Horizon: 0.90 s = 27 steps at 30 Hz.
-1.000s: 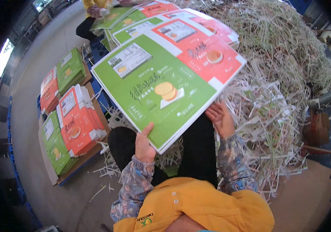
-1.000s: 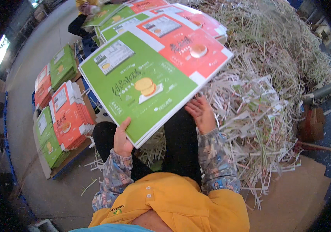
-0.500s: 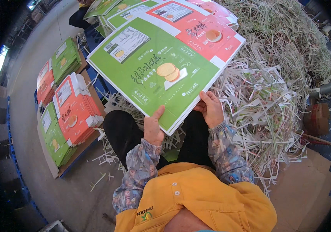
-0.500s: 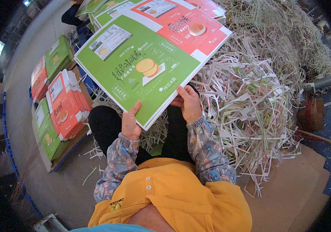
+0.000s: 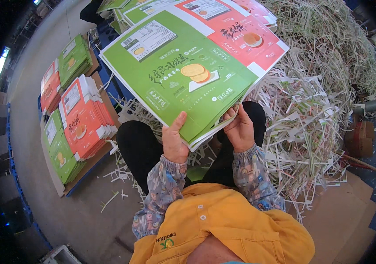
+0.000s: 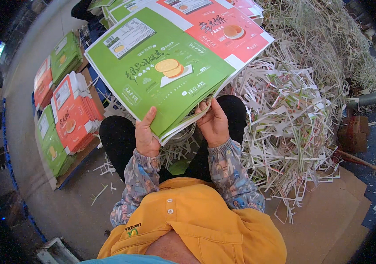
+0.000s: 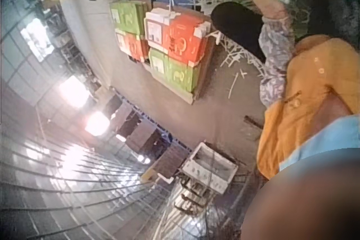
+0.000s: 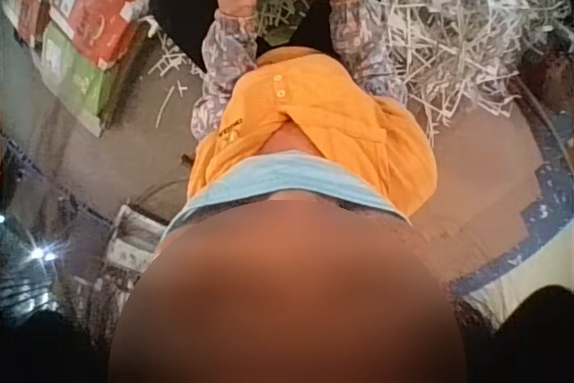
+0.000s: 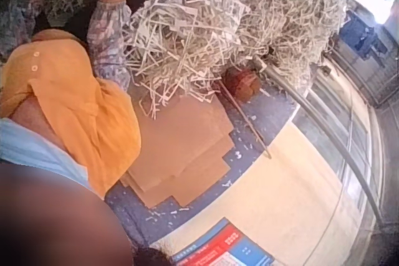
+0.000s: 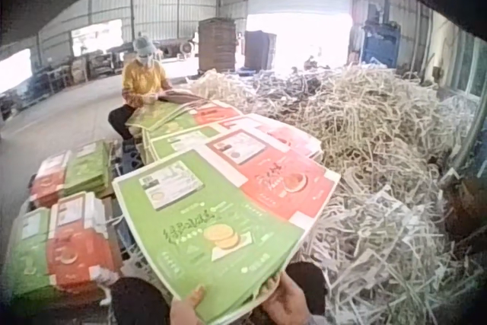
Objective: Unwrapping stacks of flat cardboard food boxes by removing plastic straps and then sorting or restacking them.
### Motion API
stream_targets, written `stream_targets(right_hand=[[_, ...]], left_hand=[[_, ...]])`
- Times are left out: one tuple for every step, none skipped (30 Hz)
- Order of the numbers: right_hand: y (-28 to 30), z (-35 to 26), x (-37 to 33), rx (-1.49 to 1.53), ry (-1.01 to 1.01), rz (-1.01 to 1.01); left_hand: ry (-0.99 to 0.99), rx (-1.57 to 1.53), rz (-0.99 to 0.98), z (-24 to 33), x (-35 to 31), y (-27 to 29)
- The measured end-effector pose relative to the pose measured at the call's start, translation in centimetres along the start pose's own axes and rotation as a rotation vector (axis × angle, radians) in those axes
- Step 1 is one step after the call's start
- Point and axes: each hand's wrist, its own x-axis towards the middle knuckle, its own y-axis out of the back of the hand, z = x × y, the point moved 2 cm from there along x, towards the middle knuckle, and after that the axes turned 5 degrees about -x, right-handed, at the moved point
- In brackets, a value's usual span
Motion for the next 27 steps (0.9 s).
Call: stream_targets(right_hand=[[0.0, 0.1, 0.0, 0.008, -0.023, -0.094], [-0.1, 0.2, 0.0, 0.023, -0.023, -0.215], [0.1, 0.3, 0.1, 0.015, -0.044, -0.191], [0.2, 0.3, 0.1, 0.007, -0.039, -0.183], [0.4, 0.2, 0.0, 0.008, -0.025, -0.158], [0.4, 0.0, -0.1, -0.002, -0.038, -0.181], [0.4, -0.2, -0.3, 0.017, -0.055, -0.234], [0.7, -0.5, -0.5, 0.004, -0.090, -0.207], [0.8, -1.0, -0.7, 0.038, -0.076, -0.287], [1.1, -1.9, -0.9, -0.081, -0.037, -0.306], [1.5, -2.6, -1.0, -0.174, 0.010, -0.362], [2.2, -2.8, -0.6, -0.354, 0.067, -0.257], [3.1, -3.0, -0.1, -0.389, 0.035, -0.178], [4.1, -3.2, 0.9, -0.814, 0.188, 0.017], [4.8, -3.3, 2.0, -1.224, 0.358, 0.182], [5.1, -3.6, 2.6, -1.460, 0.656, 0.136], [5.8, -3.8, 2.9, -1.468, 0.717, 0.125], [6.9, -3.9, 3.3, -1.332, 0.654, 0.327], [7.7, -4.2, 3.5, -1.195, 0.645, 0.502], [8.1, -4.4, 4.0, -1.191, 0.570, 0.506], [7.9, -5.1, 4.0, -1.387, 0.735, 0.534], [7.6, -6.2, 4.1, -1.579, 0.906, 0.556], [7.1, -6.9, 4.4, -1.750, 1.068, 0.554], [6.5, -8.7, 4.7, -1.870, 1.199, 0.529], [6.1, -10.4, 4.9, -1.965, 1.295, 0.503], [6.0, -13.2, 4.3, -2.054, 1.213, 0.501], [5.8, -15.9, 3.7, -2.106, 1.151, 0.524]], left_hand=[[-0.010, 0.008, 0.045, 0.0, 0.0, 0.0], [-0.021, 0.008, 0.034, 0.0, 0.0, -0.2], [-0.036, -0.001, 0.003, 0.0, 0.0, -0.4], [-0.034, 0.003, 0.024, 0.0, -0.1, -0.5], [-0.023, 0.001, 0.013, 0.1, -0.2, -0.7], [-0.016, -0.002, 0.000, 0.2, -0.1, -1.0], [-0.021, -0.006, 0.003, 0.5, -0.1, -1.1], [-0.062, 0.018, 0.021, 0.9, 0.0, -1.3], [-0.041, 0.053, 0.076, 1.1, 0.1, -1.4], [-0.046, 0.064, 0.031, 2.2, 0.5, -1.4], [-0.002, 0.078, 0.057, 3.1, 0.8, -1.3], [-0.065, 0.027, -0.018, 3.5, 1.3, -1.6], [-0.036, 0.027, -0.055, 3.8, 1.6, -1.6], [-0.029, 0.046, -0.055, 3.8, 1.6, -1.6], [-0.012, 0.066, -0.045, 3.7, 1.7, -1.5], [-0.028, 0.087, -0.057, 3.5, 1.7, -1.5], [-0.072, 0.073, -0.066, 3.5, 1.6, -1.3], [-0.060, 0.074, -0.065, 3.6, 1.5, -1.0], [-0.054, 0.059, -0.105, 3.7, 1.4, -0.8], [-0.020, 0.058, -0.075, 4.1, 1.3, -0.3], [-0.015, 0.066, -0.052, 4.7, 1.2, 0.2], [0.000, 0.078, -0.054, 5.0, 1.3, 0.6], [0.013, 0.089, -0.058, 5.6, 1.5, 1.0], [0.000, 0.098, -0.074, 5.8, 1.6, 1.2], [-0.034, 0.100, -0.048, 6.1, 1.7, 1.4], [-0.021, 0.072, -0.034, 6.3, 1.8, 1.6], [0.010, 0.040, -0.027, 5.9, 1.8, 1.4]])
